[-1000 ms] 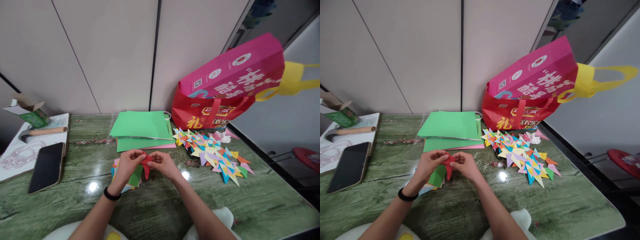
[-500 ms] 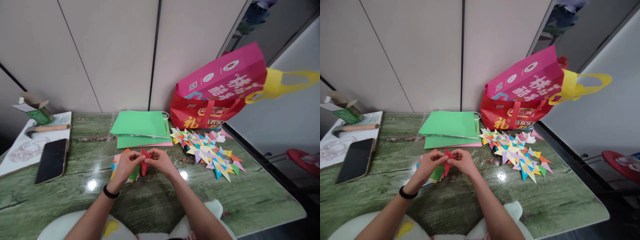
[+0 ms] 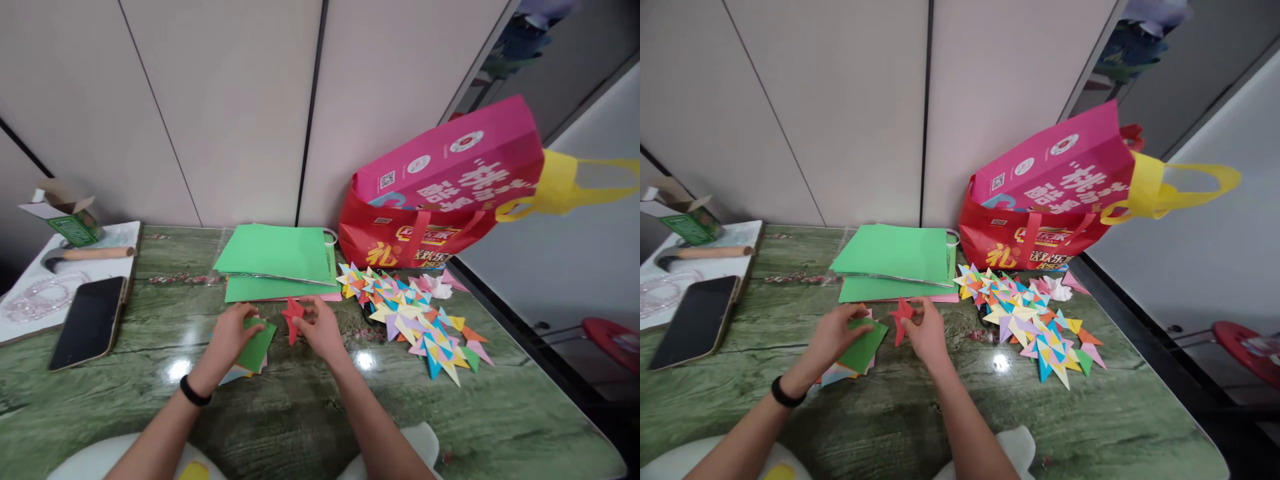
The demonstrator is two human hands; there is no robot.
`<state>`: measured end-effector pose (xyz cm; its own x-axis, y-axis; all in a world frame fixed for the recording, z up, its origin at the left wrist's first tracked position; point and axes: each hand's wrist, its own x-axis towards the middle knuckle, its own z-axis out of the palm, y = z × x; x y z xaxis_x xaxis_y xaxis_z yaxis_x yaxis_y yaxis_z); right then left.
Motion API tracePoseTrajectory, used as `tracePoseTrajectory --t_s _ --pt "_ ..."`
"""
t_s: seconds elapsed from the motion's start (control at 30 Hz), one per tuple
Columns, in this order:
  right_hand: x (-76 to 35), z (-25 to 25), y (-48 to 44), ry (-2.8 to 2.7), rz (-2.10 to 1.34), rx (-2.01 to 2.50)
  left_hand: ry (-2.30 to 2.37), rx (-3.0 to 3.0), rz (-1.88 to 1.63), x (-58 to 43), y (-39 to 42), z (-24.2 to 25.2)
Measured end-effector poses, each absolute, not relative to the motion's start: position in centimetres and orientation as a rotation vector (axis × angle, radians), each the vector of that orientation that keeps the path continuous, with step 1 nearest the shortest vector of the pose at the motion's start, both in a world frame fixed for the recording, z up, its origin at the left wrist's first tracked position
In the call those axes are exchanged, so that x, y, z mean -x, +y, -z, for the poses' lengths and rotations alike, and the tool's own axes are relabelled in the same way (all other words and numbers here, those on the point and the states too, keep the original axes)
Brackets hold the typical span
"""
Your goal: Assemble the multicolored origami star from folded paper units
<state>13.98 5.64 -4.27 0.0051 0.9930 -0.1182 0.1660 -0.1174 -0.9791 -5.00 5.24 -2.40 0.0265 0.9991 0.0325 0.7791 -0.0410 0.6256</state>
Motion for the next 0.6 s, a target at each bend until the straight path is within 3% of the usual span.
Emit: tracePoseTrajectory --t_s 0.17,0.37,0.6 --pt "-15.0 3.7 5.5 -1.581 -0.988 1.649 1.858 -2.187 -0.12 4.7 4.6 2.0" --pt "-14.6 2.0 4.5 -1.821 -0.596 1.898 1.835 -2.249 0.073 4.3 4.4 2.3" --pt "-12.3 4.6 4.2 -1.849 -1.146 1.456 1.888 -2.304 -0.022 4.4 4.4 2.5"
